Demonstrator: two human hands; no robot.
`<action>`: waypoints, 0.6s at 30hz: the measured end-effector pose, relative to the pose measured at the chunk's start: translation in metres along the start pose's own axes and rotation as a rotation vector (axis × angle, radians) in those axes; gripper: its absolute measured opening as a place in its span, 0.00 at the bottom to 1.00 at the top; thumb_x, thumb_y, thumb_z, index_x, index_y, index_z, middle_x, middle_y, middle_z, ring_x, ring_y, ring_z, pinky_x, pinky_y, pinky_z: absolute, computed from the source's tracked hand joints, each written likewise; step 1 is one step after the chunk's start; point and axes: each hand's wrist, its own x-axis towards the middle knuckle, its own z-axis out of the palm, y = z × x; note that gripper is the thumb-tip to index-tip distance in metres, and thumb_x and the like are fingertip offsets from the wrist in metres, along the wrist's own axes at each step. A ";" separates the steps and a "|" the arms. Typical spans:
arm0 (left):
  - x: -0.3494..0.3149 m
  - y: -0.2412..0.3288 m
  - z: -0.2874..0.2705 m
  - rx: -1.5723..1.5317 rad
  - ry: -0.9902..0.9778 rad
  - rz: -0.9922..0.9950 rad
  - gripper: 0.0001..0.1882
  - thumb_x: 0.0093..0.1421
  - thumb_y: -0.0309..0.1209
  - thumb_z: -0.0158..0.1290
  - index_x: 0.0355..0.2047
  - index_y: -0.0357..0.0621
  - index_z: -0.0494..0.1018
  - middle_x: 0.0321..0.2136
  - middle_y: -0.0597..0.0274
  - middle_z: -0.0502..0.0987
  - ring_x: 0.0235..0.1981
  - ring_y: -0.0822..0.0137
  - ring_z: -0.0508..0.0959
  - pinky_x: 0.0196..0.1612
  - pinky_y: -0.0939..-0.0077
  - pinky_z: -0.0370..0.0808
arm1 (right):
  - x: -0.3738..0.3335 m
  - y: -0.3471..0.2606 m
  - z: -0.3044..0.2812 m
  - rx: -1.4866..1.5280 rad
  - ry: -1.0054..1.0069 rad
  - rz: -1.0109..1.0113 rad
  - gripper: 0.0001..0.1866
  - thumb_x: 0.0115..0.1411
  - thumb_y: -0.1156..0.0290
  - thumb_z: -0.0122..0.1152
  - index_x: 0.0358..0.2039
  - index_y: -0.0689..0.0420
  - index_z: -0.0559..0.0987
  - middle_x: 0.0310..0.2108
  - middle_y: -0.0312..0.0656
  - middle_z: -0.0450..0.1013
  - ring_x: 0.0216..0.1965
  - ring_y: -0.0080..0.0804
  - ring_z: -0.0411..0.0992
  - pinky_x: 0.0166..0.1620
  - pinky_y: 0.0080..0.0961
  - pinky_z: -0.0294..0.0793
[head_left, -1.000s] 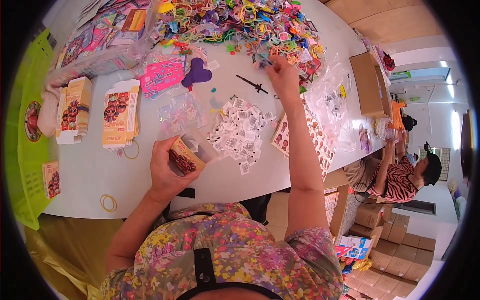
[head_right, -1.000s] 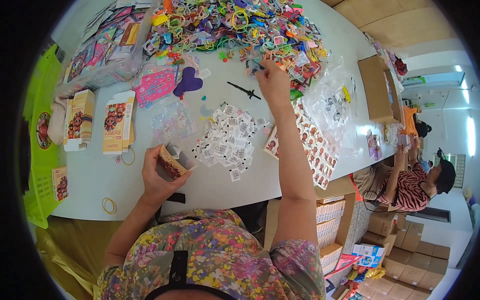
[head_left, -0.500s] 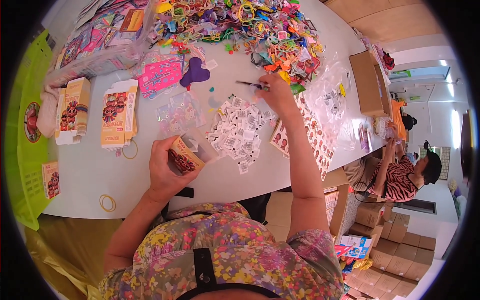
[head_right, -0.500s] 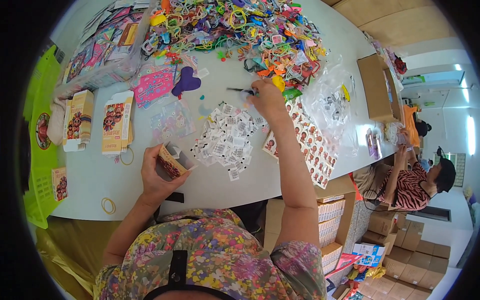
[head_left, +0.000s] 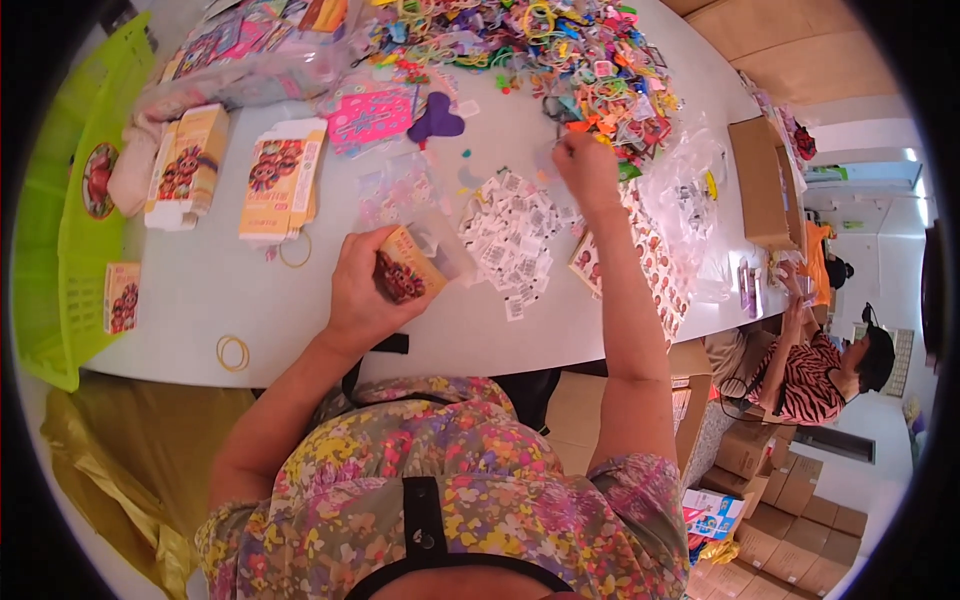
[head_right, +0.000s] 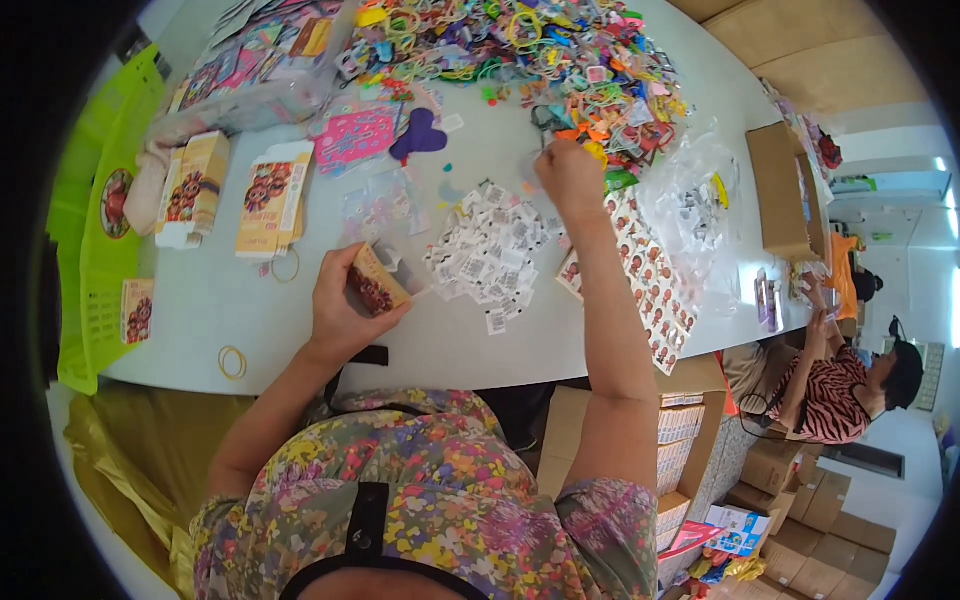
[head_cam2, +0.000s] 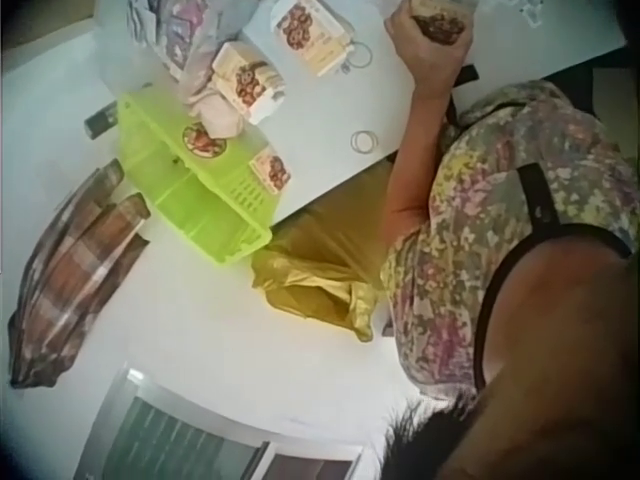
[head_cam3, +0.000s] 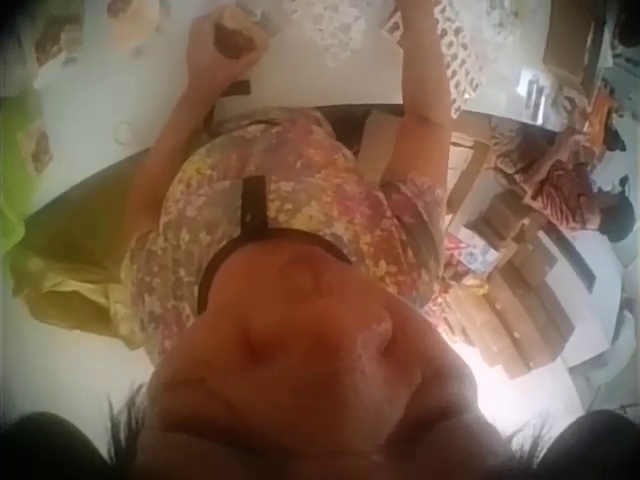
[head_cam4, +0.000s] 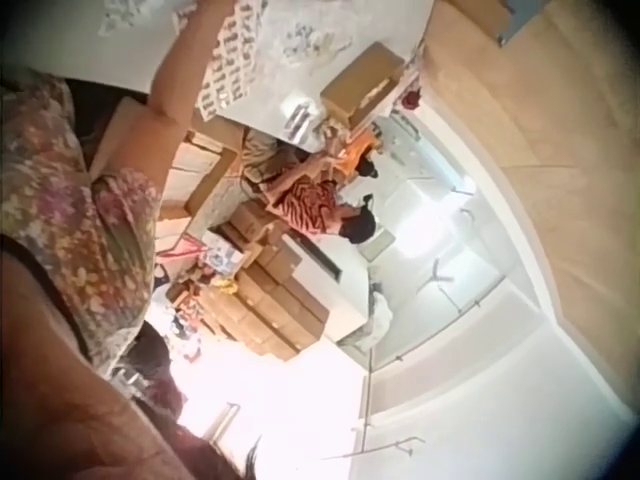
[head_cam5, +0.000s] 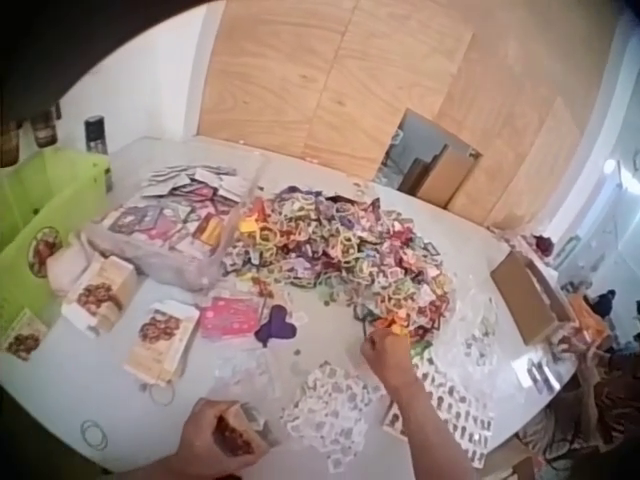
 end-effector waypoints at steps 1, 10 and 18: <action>0.000 0.000 0.000 0.001 -0.003 0.003 0.42 0.37 0.30 0.74 0.51 0.36 0.64 0.41 0.56 0.69 0.43 0.62 0.72 0.47 0.71 0.72 | 0.000 -0.004 -0.004 0.141 0.051 0.021 0.09 0.52 0.69 0.60 0.26 0.63 0.79 0.20 0.50 0.74 0.18 0.41 0.74 0.25 0.31 0.74; 0.001 -0.002 0.002 0.005 0.106 0.038 0.39 0.35 0.33 0.73 0.49 0.40 0.69 0.38 0.54 0.73 0.41 0.55 0.73 0.46 0.66 0.73 | -0.035 -0.143 -0.123 0.862 -0.836 0.270 0.07 0.58 0.71 0.59 0.30 0.62 0.79 0.20 0.31 0.71 0.18 0.16 0.66 0.21 0.17 0.65; 0.001 -0.001 -0.002 0.069 0.056 0.194 0.40 0.31 0.29 0.72 0.49 0.42 0.69 0.43 0.57 0.75 0.42 0.54 0.73 0.48 0.63 0.71 | -0.033 -0.182 -0.125 -0.012 -1.058 -0.272 0.10 0.48 0.69 0.60 0.23 0.66 0.77 0.20 0.47 0.72 0.25 0.39 0.73 0.31 0.35 0.71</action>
